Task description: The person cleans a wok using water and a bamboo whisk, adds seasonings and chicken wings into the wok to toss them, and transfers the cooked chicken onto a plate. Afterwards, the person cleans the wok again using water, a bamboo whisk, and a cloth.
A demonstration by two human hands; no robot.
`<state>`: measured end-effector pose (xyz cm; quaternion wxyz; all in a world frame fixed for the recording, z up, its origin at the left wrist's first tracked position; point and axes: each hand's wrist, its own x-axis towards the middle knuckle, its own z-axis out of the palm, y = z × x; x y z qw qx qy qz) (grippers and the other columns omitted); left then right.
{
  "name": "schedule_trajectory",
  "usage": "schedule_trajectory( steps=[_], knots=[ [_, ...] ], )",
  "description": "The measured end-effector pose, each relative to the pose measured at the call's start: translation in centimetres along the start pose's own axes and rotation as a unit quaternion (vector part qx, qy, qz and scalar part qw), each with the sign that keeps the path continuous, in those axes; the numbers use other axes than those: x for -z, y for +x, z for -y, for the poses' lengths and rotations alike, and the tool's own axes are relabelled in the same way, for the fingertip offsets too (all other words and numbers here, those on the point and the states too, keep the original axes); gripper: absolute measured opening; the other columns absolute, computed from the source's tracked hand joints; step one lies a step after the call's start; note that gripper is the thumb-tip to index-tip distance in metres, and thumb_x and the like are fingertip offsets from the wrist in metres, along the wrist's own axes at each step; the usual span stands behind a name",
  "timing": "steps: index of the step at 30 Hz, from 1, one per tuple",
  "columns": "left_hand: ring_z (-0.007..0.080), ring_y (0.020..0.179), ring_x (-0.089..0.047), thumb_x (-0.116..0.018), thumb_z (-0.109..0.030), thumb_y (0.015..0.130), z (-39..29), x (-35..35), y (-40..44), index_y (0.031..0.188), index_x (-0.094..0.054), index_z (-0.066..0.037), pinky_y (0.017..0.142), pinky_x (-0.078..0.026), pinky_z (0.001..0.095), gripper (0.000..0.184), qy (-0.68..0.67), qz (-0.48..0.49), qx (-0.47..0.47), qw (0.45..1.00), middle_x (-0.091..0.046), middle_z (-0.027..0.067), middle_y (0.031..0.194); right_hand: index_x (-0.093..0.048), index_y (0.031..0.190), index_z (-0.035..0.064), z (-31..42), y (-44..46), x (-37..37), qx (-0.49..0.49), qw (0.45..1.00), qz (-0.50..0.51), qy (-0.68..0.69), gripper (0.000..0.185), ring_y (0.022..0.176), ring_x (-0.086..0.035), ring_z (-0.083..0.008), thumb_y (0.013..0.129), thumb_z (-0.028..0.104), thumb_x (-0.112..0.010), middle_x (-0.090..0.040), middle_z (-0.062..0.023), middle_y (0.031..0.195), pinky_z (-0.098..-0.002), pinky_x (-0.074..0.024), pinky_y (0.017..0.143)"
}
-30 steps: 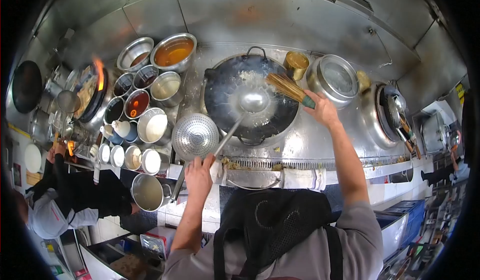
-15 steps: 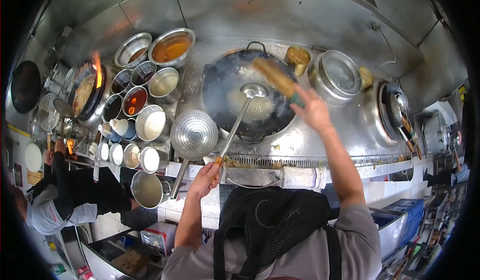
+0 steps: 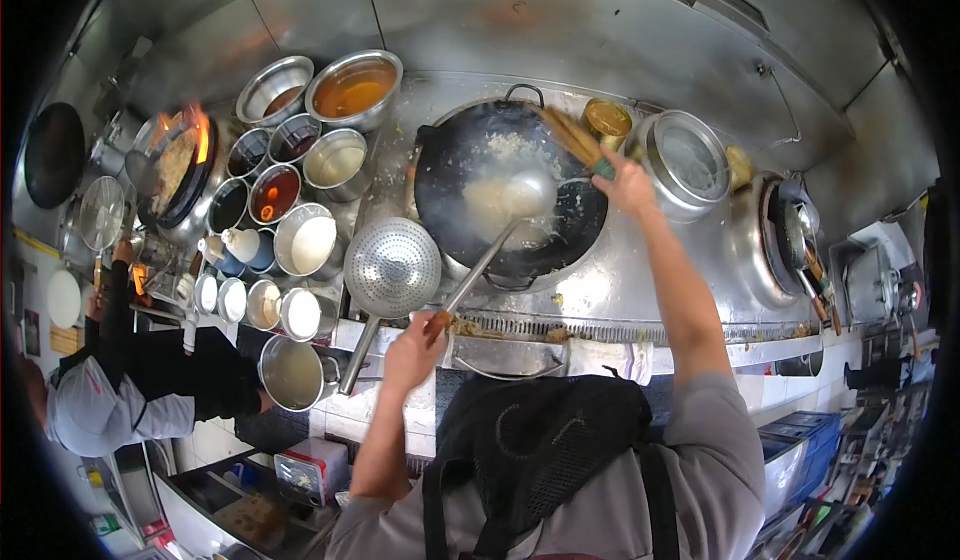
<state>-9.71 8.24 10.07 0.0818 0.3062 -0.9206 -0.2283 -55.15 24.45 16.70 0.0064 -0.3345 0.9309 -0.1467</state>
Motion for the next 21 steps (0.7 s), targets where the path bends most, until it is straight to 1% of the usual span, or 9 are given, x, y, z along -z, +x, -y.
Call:
schedule_trajectory(
  steps=[2, 4, 6, 7, 8, 13, 15, 18, 21],
  knots=[
    [0.0202, 0.073, -0.062, -0.069, -0.027, 0.091, 2.4, 0.2, 1.5, 0.125, -0.051, -0.004, 0.064, -0.05, 0.0357, 0.045, -0.422, 0.213, 0.135, 0.871, -0.063, 0.014, 0.087, -0.05, 0.143, 0.0234, -0.4, -0.3, 3.6, 0.035, 0.997, -0.061, 0.041, 0.068, 0.106, -0.065, -0.0364, 0.081, 0.035, -0.075, -0.065, -0.0193, 0.121, -0.0432, -0.0523, 0.092],
    [0.0182, 0.075, -0.061, -0.07, -0.036, 0.091, 3.0, -0.3, 2.2, 0.124, -0.052, -0.001, 0.067, -0.049, 0.0352, 0.051, -0.386, 0.232, 0.178, 0.875, -0.064, 0.0123, 0.091, -0.054, 0.14, 0.0208, 0.7, -1.2, 7.9, 0.083, 0.979, -0.155, 0.106, 0.065, 0.097, -0.067, -0.0356, 0.08, 0.03, -0.077, -0.066, -0.0178, 0.117, -0.0416, -0.0528, 0.089],
    [0.0279, 0.083, -0.066, -0.072, -0.036, 0.087, 2.6, -2.0, 2.4, 0.124, -0.051, -0.001, 0.073, -0.051, 0.0392, 0.055, -0.249, 0.131, -0.004, 0.96, -0.066, 0.0171, 0.096, -0.055, 0.14, 0.0197, 2.7, -3.2, 12.7, 0.097, 0.971, -0.183, 0.124, 0.064, 0.091, -0.067, -0.0347, 0.08, 0.026, -0.078, -0.067, -0.0175, 0.112, -0.0404, -0.0531, 0.086],
    [0.0387, 0.091, -0.067, -0.073, -0.031, 0.086, 2.1, -2.7, 2.7, 0.123, -0.052, -0.002, 0.077, -0.052, 0.0443, 0.052, -0.221, 0.136, 0.026, 0.965, -0.067, 0.0226, 0.099, -0.053, 0.141, 0.0192, 3.9, -4.2, 14.9, 0.076, 0.967, -0.21, 0.121, 0.064, 0.089, -0.066, -0.033, 0.082, 0.024, -0.077, -0.067, -0.0165, 0.109, -0.0389, -0.0529, 0.086],
    [0.0387, 0.091, -0.067, -0.073, -0.031, 0.086, 1.7, -3.2, 2.7, 0.123, -0.052, -0.002, 0.077, -0.052, 0.0443, 0.052, -0.219, 0.135, 0.021, 0.966, -0.067, 0.0226, 0.099, -0.051, 0.143, 0.0187, 4.6, -4.7, 15.9, 0.054, 0.962, -0.24, 0.12, 0.064, 0.086, -0.066, -0.0312, 0.083, 0.022, -0.076, -0.066, -0.0155, 0.105, -0.0375, -0.0528, 0.085],
    [0.0413, 0.089, -0.067, -0.069, -0.019, 0.086, 0.2, -3.5, 1.3, 0.121, -0.055, -0.007, 0.076, -0.053, 0.0477, 0.04, -0.151, -0.007, 0.019, 0.988, -0.069, 0.0219, 0.097, -0.045, 0.147, 0.0221, 4.6, -3.0, 10.3, 0.181, 0.877, -0.425, 0.131, 0.067, 0.094, -0.067, -0.0273, 0.086, 0.019, -0.072, -0.066, -0.013, 0.109, -0.0384, -0.0531, 0.085],
    [0.0383, 0.087, -0.068, -0.069, -0.014, 0.085, -0.2, -3.0, 0.6, 0.119, -0.057, -0.009, 0.075, -0.054, 0.0451, 0.037, -0.152, -0.054, 0.0, 0.987, -0.07, 0.0198, 0.097, -0.044, 0.146, 0.0275, 3.0, -3.1, 9.9, 0.149, 0.981, -0.03, -0.122, 0.069, 0.102, -0.066, -0.0308, 0.084, 0.021, -0.072, -0.065, -0.0148, 0.117, -0.0414, -0.0525, 0.091],
    [0.0376, 0.088, -0.069, -0.07, -0.013, 0.084, 0.7, -2.7, -0.6, 0.118, -0.06, -0.008, 0.075, -0.055, 0.0433, 0.035, -0.149, -0.062, -0.041, 0.986, -0.07, 0.0185, 0.098, -0.043, 0.146, 0.0309, 1.2, -0.1, 10.6, 0.079, 0.942, 0.071, -0.32, 0.072, 0.107, -0.065, -0.0326, 0.081, 0.023, -0.073, -0.063, -0.0156, 0.123, -0.0432, -0.0521, 0.094],
    [0.0343, 0.09, -0.07, -0.071, -0.011, 0.083, 1.4, -2.4, -1.7, 0.118, -0.061, -0.008, 0.077, -0.056, 0.04, 0.037, -0.203, -0.027, -0.006, 0.979, -0.071, 0.0173, 0.1, -0.048, 0.143, 0.0263, -1.0, 0.8, 15.9, 0.073, 0.977, -0.062, -0.189, 0.071, 0.111, -0.064, -0.0335, 0.079, 0.02, -0.076, -0.061, -0.0184, 0.128, -0.0421, -0.0515, 0.097]
  ],
)
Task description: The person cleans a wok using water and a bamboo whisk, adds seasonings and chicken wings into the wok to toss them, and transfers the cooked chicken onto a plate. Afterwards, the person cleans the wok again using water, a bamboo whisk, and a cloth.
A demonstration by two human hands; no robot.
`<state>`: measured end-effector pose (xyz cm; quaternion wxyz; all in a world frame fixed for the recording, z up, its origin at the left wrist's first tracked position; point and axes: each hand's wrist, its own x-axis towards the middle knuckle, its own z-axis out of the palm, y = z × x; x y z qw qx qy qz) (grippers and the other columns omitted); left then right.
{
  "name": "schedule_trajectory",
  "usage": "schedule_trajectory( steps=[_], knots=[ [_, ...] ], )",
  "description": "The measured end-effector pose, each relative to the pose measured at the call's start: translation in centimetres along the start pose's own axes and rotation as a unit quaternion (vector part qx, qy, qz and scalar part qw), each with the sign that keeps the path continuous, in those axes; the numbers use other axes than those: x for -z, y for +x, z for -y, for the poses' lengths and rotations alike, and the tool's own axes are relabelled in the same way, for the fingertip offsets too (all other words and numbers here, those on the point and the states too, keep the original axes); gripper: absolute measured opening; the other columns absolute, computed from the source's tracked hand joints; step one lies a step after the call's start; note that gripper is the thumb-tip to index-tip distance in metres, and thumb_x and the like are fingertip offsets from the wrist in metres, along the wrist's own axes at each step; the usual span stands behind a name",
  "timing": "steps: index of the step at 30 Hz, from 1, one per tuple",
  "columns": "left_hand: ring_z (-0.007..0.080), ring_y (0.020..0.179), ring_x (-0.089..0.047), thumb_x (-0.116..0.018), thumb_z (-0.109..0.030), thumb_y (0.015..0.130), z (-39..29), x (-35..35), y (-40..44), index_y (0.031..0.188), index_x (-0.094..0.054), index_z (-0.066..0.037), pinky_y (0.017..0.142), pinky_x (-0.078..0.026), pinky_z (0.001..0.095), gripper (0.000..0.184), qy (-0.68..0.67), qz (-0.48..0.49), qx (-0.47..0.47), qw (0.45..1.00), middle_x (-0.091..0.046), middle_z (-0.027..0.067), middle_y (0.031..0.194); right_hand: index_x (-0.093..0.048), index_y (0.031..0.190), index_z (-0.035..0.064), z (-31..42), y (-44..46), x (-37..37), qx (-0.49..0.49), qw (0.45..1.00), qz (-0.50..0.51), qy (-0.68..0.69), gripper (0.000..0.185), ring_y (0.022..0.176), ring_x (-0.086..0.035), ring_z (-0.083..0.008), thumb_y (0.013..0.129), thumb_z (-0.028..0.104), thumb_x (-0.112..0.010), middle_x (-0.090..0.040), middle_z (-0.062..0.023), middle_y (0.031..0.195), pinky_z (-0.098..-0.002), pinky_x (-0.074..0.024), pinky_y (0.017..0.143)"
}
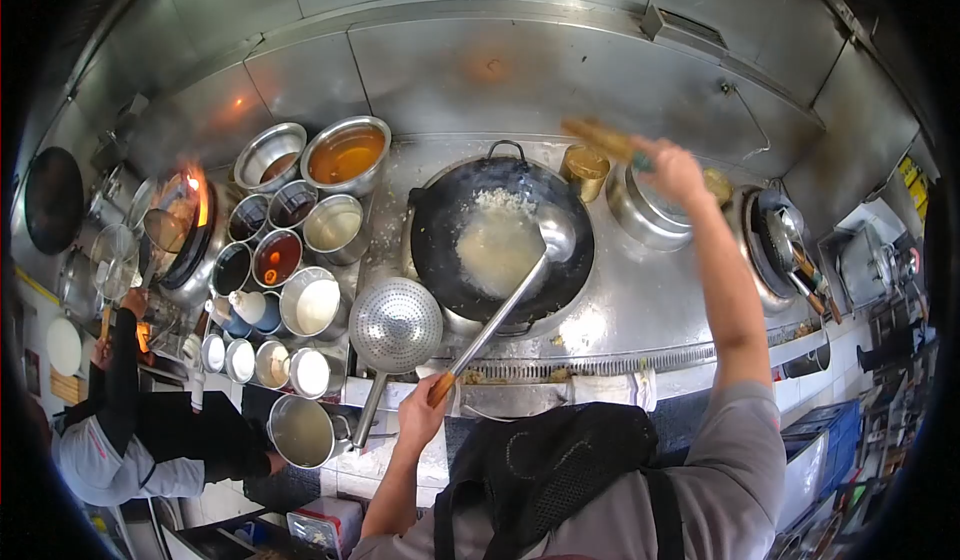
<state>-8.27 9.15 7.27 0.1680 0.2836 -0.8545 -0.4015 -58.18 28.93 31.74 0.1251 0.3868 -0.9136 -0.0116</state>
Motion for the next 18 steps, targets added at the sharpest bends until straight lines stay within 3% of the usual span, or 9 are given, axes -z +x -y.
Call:
schedule_trajectory(
  steps=[4, 6, 7, 8, 9, 11, 13, 16, 18],
  knots=[
    [0.0199, 0.09, -0.069, -0.073, -0.009, 0.084, 2.6, -1.4, -1.0, 0.121, -0.06, -0.004, 0.079, -0.054, 0.0312, 0.04, -0.164, 0.038, 0.04, 0.985, -0.07, 0.0113, 0.101, -0.051, 0.142, 0.0211, 1.3, -1.9, 6.7, -0.062, 0.963, -0.133, 0.227, 0.067, 0.114, -0.061, -0.0377, 0.08, 0.018, -0.076, -0.062, -0.0205, 0.128, -0.0406, -0.0497, 0.1],
    [0.0152, 0.091, -0.067, -0.074, -0.008, 0.084, 2.0, -1.7, -0.7, 0.122, -0.059, -0.003, 0.08, -0.053, 0.0286, 0.041, -0.251, 0.054, 0.047, 0.965, -0.069, 0.0088, 0.103, -0.049, 0.144, 0.0192, 2.0, -2.9, 4.6, -0.031, 0.866, -0.332, 0.371, 0.069, 0.115, -0.061, -0.038, 0.081, 0.019, -0.076, -0.062, -0.0191, 0.128, -0.0401, -0.048, 0.102],
    [0.0129, 0.094, -0.064, -0.074, -0.006, 0.085, 1.4, -1.6, -0.3, 0.123, -0.057, -0.002, 0.082, -0.052, 0.0271, 0.042, -0.314, 0.063, 0.046, 0.946, -0.067, 0.0071, 0.106, -0.047, 0.145, 0.0188, 0.5, -3.2, 0.5, 0.038, 0.89, -0.296, 0.345, 0.07, 0.115, -0.061, -0.0363, 0.081, 0.02, -0.076, -0.063, -0.0176, 0.128, -0.0423, -0.0481, 0.103],
    [0.0105, 0.096, -0.061, -0.074, -0.005, 0.085, 1.1, -1.3, -0.2, 0.125, -0.056, -0.001, 0.083, -0.051, 0.0257, 0.044, -0.374, 0.073, 0.047, 0.923, -0.065, 0.0054, 0.108, -0.047, 0.146, 0.0216, 2.0, -5.4, 2.1, 0.029, 0.971, -0.097, 0.217, 0.071, 0.114, -0.062, -0.0343, 0.081, 0.02, -0.075, -0.063, -0.0167, 0.128, -0.0425, -0.0497, 0.101],
    [0.0105, 0.096, -0.061, -0.074, -0.005, 0.085, 1.6, -1.1, -0.4, 0.125, -0.056, -0.001, 0.083, -0.051, 0.0257, 0.044, -0.373, 0.073, 0.044, 0.924, -0.065, 0.0054, 0.108, -0.046, 0.146, 0.0243, 3.3, -7.1, 4.3, 0.019, 0.991, 0.109, 0.075, 0.072, 0.113, -0.064, -0.0323, 0.08, 0.021, -0.075, -0.063, -0.0158, 0.128, -0.0427, -0.0514, 0.099],
    [0.0113, 0.098, -0.061, -0.073, -0.003, 0.086, 2.9, -0.6, -0.7, 0.128, -0.054, -0.001, 0.084, -0.05, 0.0266, 0.046, -0.361, 0.087, 0.037, 0.928, -0.064, 0.0055, 0.111, -0.044, 0.146, 0.0305, 0.4, -6.7, 5.7, 0.023, 0.982, 0.151, -0.108, 0.075, 0.104, -0.067, -0.0307, 0.078, 0.021, -0.075, -0.065, -0.0164, 0.122, -0.0409, -0.0553, 0.093],
    [0.015, 0.095, -0.065, -0.074, -0.005, 0.085, 1.6, 0.6, -0.7, 0.126, -0.057, -0.003, 0.083, -0.052, 0.0285, 0.045, -0.281, 0.063, 0.02, 0.957, -0.068, 0.008, 0.108, -0.046, 0.144, 0.0319, -1.4, -7.1, 8.7, -0.015, 0.985, 0.072, -0.156, 0.078, 0.094, -0.069, -0.0308, 0.074, 0.016, -0.077, -0.067, -0.0154, 0.113, -0.04, -0.0571, 0.086],
    [0.033, 0.088, -0.069, -0.072, -0.004, 0.079, 0.5, 1.9, -0.8, 0.12, -0.062, -0.007, 0.077, -0.054, 0.0382, 0.042, -0.02, -0.019, -0.051, 0.998, -0.069, 0.0164, 0.101, -0.051, 0.141, 0.025, -2.9, -8.7, 13.3, -0.021, 0.99, -0.131, 0.056, 0.074, 0.096, -0.066, -0.0321, 0.074, 0.008, -0.077, -0.067, -0.0111, 0.109, -0.0398, -0.0541, 0.088],
    [0.0344, 0.087, -0.068, -0.071, -0.003, 0.078, 0.1, 2.2, -0.4, 0.12, -0.062, -0.007, 0.076, -0.054, 0.0392, 0.043, 0.015, -0.027, -0.087, 0.996, -0.069, 0.0166, 0.101, -0.049, 0.144, 0.0294, -1.9, -9.6, 14.2, -0.048, 0.953, -0.233, 0.188, 0.074, 0.107, -0.064, -0.0318, 0.078, 0.007, -0.075, -0.065, -0.0109, 0.122, -0.0374, -0.0521, 0.093]
  ],
)
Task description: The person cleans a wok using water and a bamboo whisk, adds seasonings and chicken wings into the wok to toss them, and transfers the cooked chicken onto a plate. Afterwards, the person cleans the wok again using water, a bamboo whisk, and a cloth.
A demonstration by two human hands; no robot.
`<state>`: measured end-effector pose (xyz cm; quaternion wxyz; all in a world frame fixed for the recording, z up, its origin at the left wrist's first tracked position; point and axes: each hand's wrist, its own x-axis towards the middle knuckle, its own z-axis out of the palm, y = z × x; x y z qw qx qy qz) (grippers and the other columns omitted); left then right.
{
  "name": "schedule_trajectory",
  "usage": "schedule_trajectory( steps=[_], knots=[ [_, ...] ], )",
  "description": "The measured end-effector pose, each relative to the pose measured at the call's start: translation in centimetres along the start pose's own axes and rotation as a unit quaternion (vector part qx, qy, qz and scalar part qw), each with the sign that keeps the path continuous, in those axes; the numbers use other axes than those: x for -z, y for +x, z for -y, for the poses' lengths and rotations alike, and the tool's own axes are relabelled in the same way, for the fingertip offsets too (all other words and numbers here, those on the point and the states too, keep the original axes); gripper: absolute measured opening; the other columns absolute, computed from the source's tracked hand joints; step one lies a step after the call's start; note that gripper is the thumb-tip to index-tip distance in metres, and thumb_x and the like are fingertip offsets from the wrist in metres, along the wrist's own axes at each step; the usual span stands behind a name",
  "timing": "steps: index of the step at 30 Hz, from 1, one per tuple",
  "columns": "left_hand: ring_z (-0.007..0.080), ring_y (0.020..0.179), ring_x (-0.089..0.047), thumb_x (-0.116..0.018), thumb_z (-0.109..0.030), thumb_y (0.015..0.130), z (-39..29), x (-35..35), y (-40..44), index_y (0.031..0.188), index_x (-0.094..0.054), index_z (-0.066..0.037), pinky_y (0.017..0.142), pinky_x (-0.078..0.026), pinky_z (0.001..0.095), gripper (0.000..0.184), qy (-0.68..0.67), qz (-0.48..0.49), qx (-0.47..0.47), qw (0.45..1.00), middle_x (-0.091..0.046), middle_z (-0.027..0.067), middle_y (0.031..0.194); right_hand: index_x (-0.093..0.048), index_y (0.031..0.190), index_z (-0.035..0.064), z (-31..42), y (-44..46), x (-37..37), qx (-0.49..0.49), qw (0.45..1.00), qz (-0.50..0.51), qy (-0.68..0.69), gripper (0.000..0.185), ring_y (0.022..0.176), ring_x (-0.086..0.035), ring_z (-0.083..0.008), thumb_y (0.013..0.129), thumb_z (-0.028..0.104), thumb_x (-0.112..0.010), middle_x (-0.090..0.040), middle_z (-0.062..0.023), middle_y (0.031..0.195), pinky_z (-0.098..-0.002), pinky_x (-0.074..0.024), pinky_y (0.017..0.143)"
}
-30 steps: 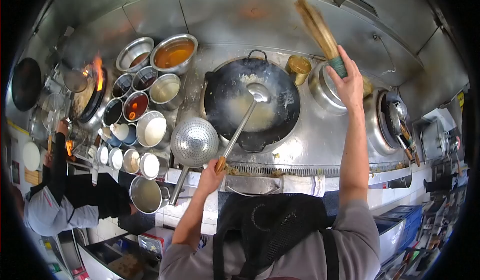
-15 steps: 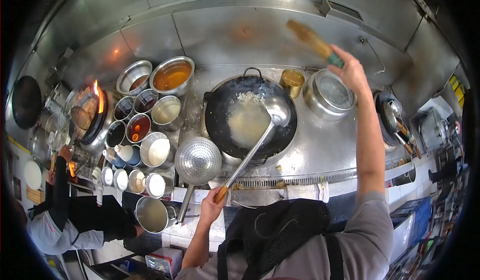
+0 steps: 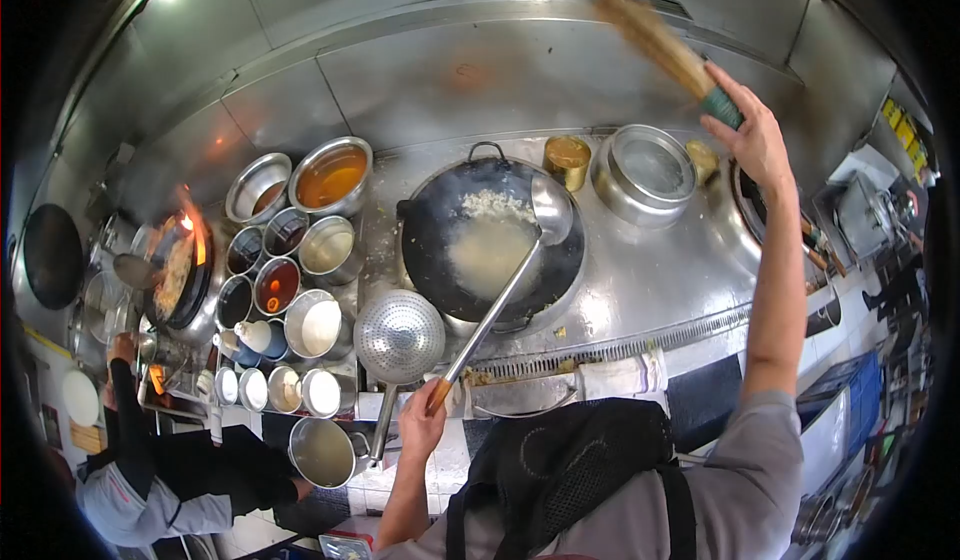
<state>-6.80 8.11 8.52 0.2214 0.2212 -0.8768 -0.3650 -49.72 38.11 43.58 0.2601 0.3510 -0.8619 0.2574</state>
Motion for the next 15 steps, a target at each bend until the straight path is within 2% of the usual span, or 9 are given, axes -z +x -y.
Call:
schedule_trajectory(
  steps=[3, 4, 5, 7, 8, 10, 12, 14, 15],
  knots=[
    [0.0322, 0.086, -0.068, -0.071, -0.003, 0.079, -1.5, 0.0, 1.0, 0.12, -0.062, -0.006, 0.075, -0.054, 0.0388, 0.042, 0.022, -0.018, -0.046, 0.999, -0.069, 0.0155, 0.1, -0.046, 0.145, 0.0326, 0.1, -2.9, -6.6, 0.067, 0.971, -0.21, 0.098, 0.072, 0.121, -0.059, -0.0322, 0.083, 0.012, -0.074, -0.054, -0.0144, 0.141, -0.0374, -0.048, 0.104],
    [0.0287, 0.085, -0.069, -0.072, -0.004, 0.08, -1.9, 0.0, 1.0, 0.12, -0.062, -0.005, 0.074, -0.054, 0.0373, 0.041, 0.019, -0.025, -0.052, 0.998, -0.07, 0.014, 0.099, -0.045, 0.146, 0.0312, 0.4, -4.4, -7.4, 0.06, 0.996, 0.043, -0.043, 0.071, 0.121, -0.059, -0.0323, 0.083, 0.014, -0.074, -0.053, -0.0159, 0.142, -0.0387, -0.0472, 0.106],
    [0.0287, 0.085, -0.069, -0.072, -0.004, 0.08, -1.7, -0.4, 0.6, 0.12, -0.062, -0.005, 0.074, -0.054, 0.0373, 0.041, 0.017, -0.025, -0.053, 0.998, -0.07, 0.014, 0.099, -0.045, 0.146, 0.0297, 0.6, -5.5, -7.9, 0.047, 0.938, 0.293, -0.18, 0.071, 0.121, -0.059, -0.0324, 0.083, 0.016, -0.074, -0.051, -0.0174, 0.143, -0.0401, -0.0463, 0.107],
    [0.0195, 0.086, -0.069, -0.071, -0.005, 0.085, -0.2, -1.6, -0.7, 0.122, -0.06, -0.005, 0.072, -0.053, 0.0344, 0.039, -0.188, -0.009, 0.033, 0.982, -0.07, 0.0094, 0.096, -0.044, 0.146, 0.0289, 0.3, -5.6, -8.7, -0.014, 0.867, 0.427, -0.257, 0.074, 0.118, -0.06, -0.0332, 0.081, 0.019, -0.076, -0.055, -0.0158, 0.139, -0.041, -0.0464, 0.107],
    [0.0195, 0.086, -0.069, -0.071, -0.005, 0.085, 0.4, -2.0, -1.2, 0.122, -0.06, -0.005, 0.072, -0.053, 0.0344, 0.039, -0.189, -0.01, 0.028, 0.982, -0.07, 0.0094, 0.096, -0.044, 0.146, 0.0289, -0.6, -5.4, -8.4, -0.016, 0.868, 0.423, -0.259, 0.074, 0.118, -0.06, -0.0332, 0.081, 0.019, -0.076, -0.055, -0.0158, 0.139, -0.041, -0.0464, 0.107],
    [0.0108, 0.079, -0.063, -0.07, -0.004, 0.088, 0.9, -2.7, -2.3, 0.125, -0.058, -0.006, 0.064, -0.049, 0.0273, 0.039, -0.316, 0.003, 0.083, 0.945, -0.068, 0.0049, 0.093, -0.048, 0.144, 0.0257, -3.6, -5.5, -6.8, -0.036, 0.909, 0.337, -0.242, 0.073, 0.116, -0.061, -0.0335, 0.077, 0.018, -0.078, -0.059, -0.0148, 0.134, -0.04, -0.0476, 0.104],
    [0.0087, 0.072, -0.059, -0.069, -0.002, 0.088, 0.6, -2.5, -3.0, 0.127, -0.056, -0.007, 0.06, -0.046, 0.0247, 0.041, -0.362, 0.048, 0.146, 0.919, -0.066, 0.0042, 0.091, -0.055, 0.139, 0.0153, -5.4, -5.1, -4.3, -0.004, 0.984, 0.159, -0.077, 0.067, 0.116, -0.062, -0.0302, 0.076, 0.013, -0.078, -0.062, -0.015, 0.131, -0.039, -0.0474, 0.103],
    [0.0042, 0.059, -0.045, -0.067, 0.001, 0.089, 0.7, -3.0, -3.5, 0.13, -0.051, -0.009, 0.051, -0.034, 0.0196, 0.046, -0.473, 0.107, 0.214, 0.848, -0.058, 0.0014, 0.082, -0.05, 0.142, 0.0093, -3.7, -4.4, -2.8, -0.098, 0.986, 0.026, 0.131, 0.069, 0.121, -0.059, -0.0306, 0.079, 0.013, -0.076, -0.058, -0.0165, 0.136, -0.0365, -0.0463, 0.103],
    [0.0042, 0.059, -0.045, -0.067, 0.001, 0.089, 0.3, -3.3, -3.6, 0.13, -0.051, -0.009, 0.051, -0.034, 0.0196, 0.046, -0.47, 0.11, 0.215, 0.849, -0.058, 0.0014, 0.082, -0.05, 0.142, 0.0093, -2.2, -4.7, -3.7, -0.102, 0.986, 0.025, 0.131, 0.069, 0.121, -0.059, -0.0306, 0.079, 0.013, -0.076, -0.058, -0.0165, 0.136, -0.0365, -0.0463, 0.103]
  ],
)
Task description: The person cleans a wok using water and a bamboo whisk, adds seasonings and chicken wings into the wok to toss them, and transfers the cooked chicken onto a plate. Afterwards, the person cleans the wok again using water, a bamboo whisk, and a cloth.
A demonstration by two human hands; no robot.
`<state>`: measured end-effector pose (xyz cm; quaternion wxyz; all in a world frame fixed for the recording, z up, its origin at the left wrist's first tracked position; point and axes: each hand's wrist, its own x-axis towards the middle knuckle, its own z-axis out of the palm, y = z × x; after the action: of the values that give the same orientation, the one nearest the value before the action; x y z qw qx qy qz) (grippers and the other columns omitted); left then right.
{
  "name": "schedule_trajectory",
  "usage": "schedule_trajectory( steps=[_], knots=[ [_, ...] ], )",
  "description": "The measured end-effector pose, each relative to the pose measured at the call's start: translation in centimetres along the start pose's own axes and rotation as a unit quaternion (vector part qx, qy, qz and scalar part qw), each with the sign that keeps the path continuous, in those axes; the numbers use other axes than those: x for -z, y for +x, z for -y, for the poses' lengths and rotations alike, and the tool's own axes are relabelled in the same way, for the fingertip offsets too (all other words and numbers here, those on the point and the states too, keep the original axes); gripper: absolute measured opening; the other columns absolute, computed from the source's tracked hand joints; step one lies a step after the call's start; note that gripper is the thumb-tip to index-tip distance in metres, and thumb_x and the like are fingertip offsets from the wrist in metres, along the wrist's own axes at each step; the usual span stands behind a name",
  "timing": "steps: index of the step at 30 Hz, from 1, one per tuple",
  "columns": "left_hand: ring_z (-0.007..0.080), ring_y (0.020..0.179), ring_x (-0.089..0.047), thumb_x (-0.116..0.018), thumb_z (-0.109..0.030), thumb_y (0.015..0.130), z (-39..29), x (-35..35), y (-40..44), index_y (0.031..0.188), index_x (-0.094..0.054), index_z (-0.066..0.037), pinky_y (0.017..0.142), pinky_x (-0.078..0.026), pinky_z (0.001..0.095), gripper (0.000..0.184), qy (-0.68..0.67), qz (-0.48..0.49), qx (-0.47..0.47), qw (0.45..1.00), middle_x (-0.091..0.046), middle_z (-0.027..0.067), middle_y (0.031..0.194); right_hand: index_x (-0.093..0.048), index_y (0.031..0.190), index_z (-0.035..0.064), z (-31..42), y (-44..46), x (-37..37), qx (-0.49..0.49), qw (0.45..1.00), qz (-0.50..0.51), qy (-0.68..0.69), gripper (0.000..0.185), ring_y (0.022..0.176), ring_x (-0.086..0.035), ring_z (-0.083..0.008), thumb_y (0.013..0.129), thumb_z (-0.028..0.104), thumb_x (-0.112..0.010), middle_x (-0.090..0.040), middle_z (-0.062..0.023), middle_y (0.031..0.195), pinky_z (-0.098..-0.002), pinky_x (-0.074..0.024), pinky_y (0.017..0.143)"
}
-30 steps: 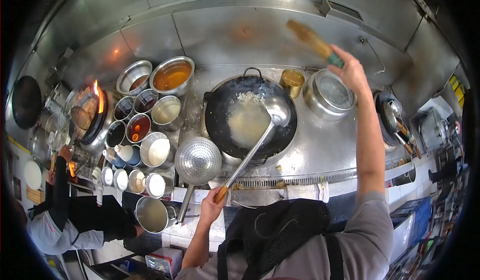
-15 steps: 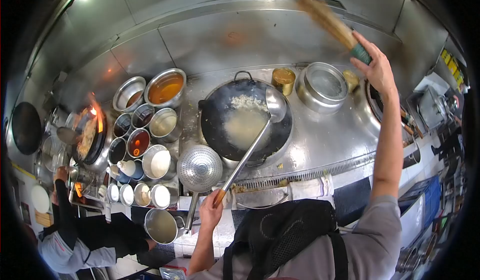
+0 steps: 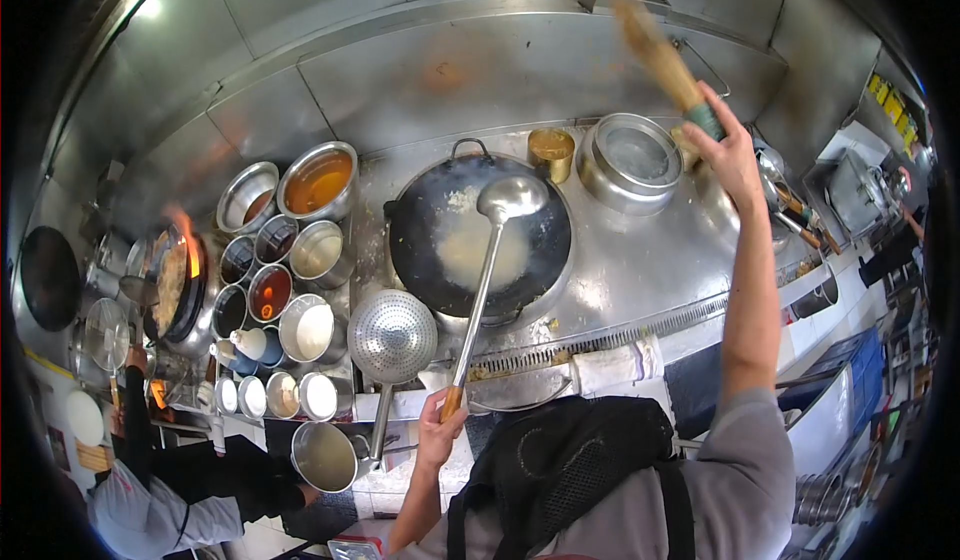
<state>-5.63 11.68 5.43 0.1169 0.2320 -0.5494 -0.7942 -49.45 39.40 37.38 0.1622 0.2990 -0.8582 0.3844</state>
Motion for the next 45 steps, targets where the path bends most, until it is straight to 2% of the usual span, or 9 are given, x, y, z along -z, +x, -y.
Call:
schedule_trajectory(
  steps=[2, 4, 6, 9, 18, 23, 30, 32, 45],
  knots=[
    [0.0045, 0.056, -0.043, -0.064, 0.004, 0.089, -0.4, -1.1, 0.3, 0.129, -0.049, -0.011, 0.049, -0.033, 0.0204, 0.045, -0.133, 0.034, 0.018, 0.99, -0.054, -0.0002, 0.078, -0.045, 0.146, 0.014, 2.3, -1.3, -2.6, -0.111, 0.961, -0.165, 0.193, 0.072, 0.122, -0.059, -0.0301, 0.081, 0.015, -0.075, -0.06, -0.0152, 0.134, -0.0379, -0.0483, 0.101],
    [0.0049, 0.056, -0.043, -0.062, 0.007, 0.089, -1.1, -1.4, 0.5, 0.129, -0.048, -0.013, 0.048, -0.033, 0.0204, 0.047, -0.137, 0.069, 0.009, 0.988, -0.053, -0.0002, 0.077, -0.044, 0.146, 0.0168, -3.3, -3.0, -4.8, 0.217, 0.949, 0.042, -0.225, 0.072, 0.101, -0.068, -0.0313, 0.081, 0.017, -0.075, -0.064, -0.018, 0.123, -0.0416, -0.0533, 0.09],
    [0.005, 0.055, -0.042, -0.061, 0.009, 0.089, -2.0, -1.4, 0.6, 0.129, -0.049, -0.015, 0.047, -0.032, 0.0207, 0.048, -0.118, 0.053, 0.001, 0.992, -0.054, 0.0003, 0.079, -0.048, 0.142, 0.0203, 0.8, -4.4, -4.3, 0.089, 0.866, 0.329, -0.365, 0.07, 0.095, -0.068, -0.0354, 0.078, 0.018, -0.076, -0.064, -0.0154, 0.121, -0.0452, -0.0542, 0.087],
    [0.0056, 0.054, -0.04, -0.062, 0.008, 0.089, -2.3, -0.6, 0.6, 0.131, -0.049, -0.018, 0.047, -0.031, 0.0204, 0.051, -0.151, 0.08, 0.014, 0.985, -0.054, 0.0016, 0.079, -0.053, 0.139, 0.0197, 1.2, -3.0, -1.3, 0.076, 0.846, 0.34, -0.404, 0.069, 0.099, -0.067, -0.0354, 0.074, 0.018, -0.077, -0.064, -0.0137, 0.125, -0.0445, -0.0542, 0.088],
    [0.008, 0.053, -0.037, -0.063, 0.001, 0.088, -2.5, -1.5, 1.2, 0.133, -0.05, -0.019, 0.048, -0.031, 0.0223, 0.051, -0.279, 0.227, 0.074, 0.93, -0.053, 0.0028, 0.084, -0.052, 0.14, 0.0171, 1.7, -1.8, 4.4, 0.145, 0.953, -0.261, -0.043, 0.068, 0.113, -0.061, -0.0355, 0.077, 0.008, -0.076, -0.063, -0.0138, 0.128, -0.0384, -0.0487, 0.1],
    [0.0056, 0.059, -0.044, -0.069, 0.004, 0.085, -3.4, -4.0, 1.4, 0.14, -0.045, -0.017, 0.049, -0.034, 0.0205, 0.063, -0.063, 0.137, 0.036, 0.988, -0.052, -0.0011, 0.082, -0.067, 0.122, 0.0159, -4.2, -7.0, 2.8, 0.02, 0.81, 0.432, -0.396, 0.053, 0.095, -0.067, -0.0348, 0.07, 0.021, -0.078, -0.07, -0.014, 0.104, -0.0435, -0.0533, 0.086],
    [0.0127, 0.108, -0.057, -0.071, -0.003, 0.088, 2.0, -13.4, 2.0, 0.142, -0.041, -0.008, 0.091, -0.047, 0.0269, 0.062, 0.072, 0.092, 0.006, 0.993, -0.058, 0.0052, 0.124, -0.054, 0.134, -0.0021, -24.0, -24.3, -1.0, -0.228, 0.967, 0.112, 0.008, 0.064, 0.086, -0.07, -0.0253, 0.081, 0.025, -0.077, -0.071, -0.0179, 0.099, -0.0365, -0.0547, 0.075],
    [0.0067, 0.089, -0.054, -0.07, -0.007, 0.089, 4.6, -16.4, 2.0, 0.143, -0.041, -0.014, 0.073, -0.046, 0.0226, 0.062, 0.099, 0.105, 0.03, 0.989, -0.059, 0.0012, 0.109, -0.051, 0.136, -0.005, -21.8, -27.9, -1.2, -0.385, 0.903, 0.088, 0.171, 0.064, 0.055, -0.054, -0.0089, 0.085, 0.024, -0.076, -0.063, -0.0071, 0.081, -0.0244, -0.043, 0.044],
    [0.0369, 0.096, -0.065, -0.065, -0.031, 0.09, 9.5, -22.4, 2.7, 0.122, -0.062, -0.004, 0.086, -0.052, 0.0404, 0.041, 0.457, 0.149, -0.036, 0.876, -0.063, 0.0215, 0.112, -0.047, 0.141, 0.0009, -20.8, -29.0, -3.5, -0.419, 0.838, 0.091, 0.339, 0.062, 0.052, -0.052, -0.0108, 0.092, 0.031, -0.07, -0.057, -0.0022, 0.079, -0.0239, -0.0407, 0.045]
  ],
)
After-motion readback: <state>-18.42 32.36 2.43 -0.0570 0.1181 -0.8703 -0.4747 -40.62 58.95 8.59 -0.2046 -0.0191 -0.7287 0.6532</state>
